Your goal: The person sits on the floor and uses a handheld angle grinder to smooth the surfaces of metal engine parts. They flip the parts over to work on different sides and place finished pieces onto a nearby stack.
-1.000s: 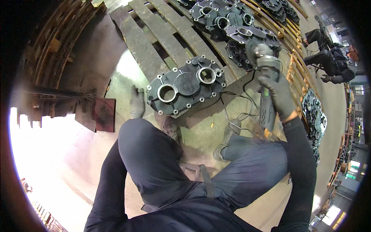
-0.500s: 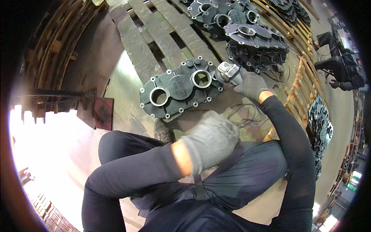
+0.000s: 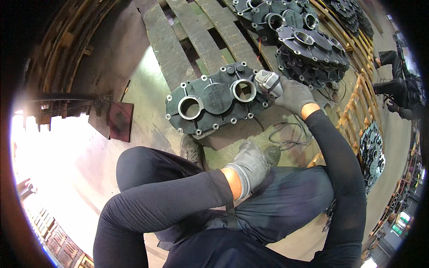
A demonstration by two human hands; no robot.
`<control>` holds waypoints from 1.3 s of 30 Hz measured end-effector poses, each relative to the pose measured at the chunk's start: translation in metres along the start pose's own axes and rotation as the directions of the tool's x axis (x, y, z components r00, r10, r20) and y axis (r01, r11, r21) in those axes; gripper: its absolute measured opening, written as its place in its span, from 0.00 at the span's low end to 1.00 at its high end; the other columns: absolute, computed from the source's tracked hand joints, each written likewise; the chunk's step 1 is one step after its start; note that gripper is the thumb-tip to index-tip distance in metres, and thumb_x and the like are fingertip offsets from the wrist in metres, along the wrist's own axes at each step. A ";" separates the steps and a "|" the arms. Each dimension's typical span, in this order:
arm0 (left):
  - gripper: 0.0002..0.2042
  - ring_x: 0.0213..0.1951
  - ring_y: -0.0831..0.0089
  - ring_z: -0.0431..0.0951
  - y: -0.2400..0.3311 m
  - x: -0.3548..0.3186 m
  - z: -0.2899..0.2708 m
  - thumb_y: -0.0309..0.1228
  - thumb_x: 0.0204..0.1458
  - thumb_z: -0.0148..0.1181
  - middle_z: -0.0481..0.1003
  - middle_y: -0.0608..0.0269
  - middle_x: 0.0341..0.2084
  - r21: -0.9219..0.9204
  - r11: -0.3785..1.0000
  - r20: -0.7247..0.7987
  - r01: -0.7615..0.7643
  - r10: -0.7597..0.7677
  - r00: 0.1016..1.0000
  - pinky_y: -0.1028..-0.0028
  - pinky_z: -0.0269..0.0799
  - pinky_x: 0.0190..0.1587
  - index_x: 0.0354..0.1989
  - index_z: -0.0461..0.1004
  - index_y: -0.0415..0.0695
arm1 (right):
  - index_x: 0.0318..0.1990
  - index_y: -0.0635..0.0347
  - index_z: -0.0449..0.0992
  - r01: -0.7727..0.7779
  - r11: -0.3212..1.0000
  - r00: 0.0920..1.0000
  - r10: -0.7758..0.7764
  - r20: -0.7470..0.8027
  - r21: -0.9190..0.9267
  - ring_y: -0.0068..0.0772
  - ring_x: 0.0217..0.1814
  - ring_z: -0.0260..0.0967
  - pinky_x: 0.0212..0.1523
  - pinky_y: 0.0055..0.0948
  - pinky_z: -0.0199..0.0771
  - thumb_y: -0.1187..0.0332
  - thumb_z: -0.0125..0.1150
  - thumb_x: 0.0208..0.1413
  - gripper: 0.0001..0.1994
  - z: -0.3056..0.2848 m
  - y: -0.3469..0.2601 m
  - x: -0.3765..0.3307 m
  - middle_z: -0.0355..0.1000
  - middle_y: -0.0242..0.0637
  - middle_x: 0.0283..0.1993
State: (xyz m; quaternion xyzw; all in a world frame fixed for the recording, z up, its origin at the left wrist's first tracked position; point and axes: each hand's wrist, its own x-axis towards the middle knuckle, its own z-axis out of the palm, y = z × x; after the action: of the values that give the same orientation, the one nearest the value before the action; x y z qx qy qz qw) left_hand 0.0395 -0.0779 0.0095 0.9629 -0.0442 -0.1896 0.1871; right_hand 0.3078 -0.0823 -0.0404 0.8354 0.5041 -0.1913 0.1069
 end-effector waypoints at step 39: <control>0.13 0.44 0.61 0.88 0.009 0.019 -0.002 0.35 0.60 0.64 0.87 0.65 0.39 -0.028 1.000 0.063 -0.002 0.003 0.998 0.54 0.76 0.43 0.51 0.86 0.53 | 0.57 0.70 0.77 -0.062 0.975 0.986 0.027 0.165 0.212 0.61 0.57 0.81 0.60 0.49 0.80 0.46 0.75 0.45 0.39 -0.010 0.032 0.016 0.81 0.63 0.54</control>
State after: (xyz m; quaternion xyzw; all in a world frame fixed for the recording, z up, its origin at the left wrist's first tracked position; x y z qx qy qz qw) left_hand 0.0582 -0.0888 0.0081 0.9537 -0.0486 -0.2201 0.1991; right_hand 0.3450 -0.0805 -0.0390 0.8348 0.4512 -0.3097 0.0601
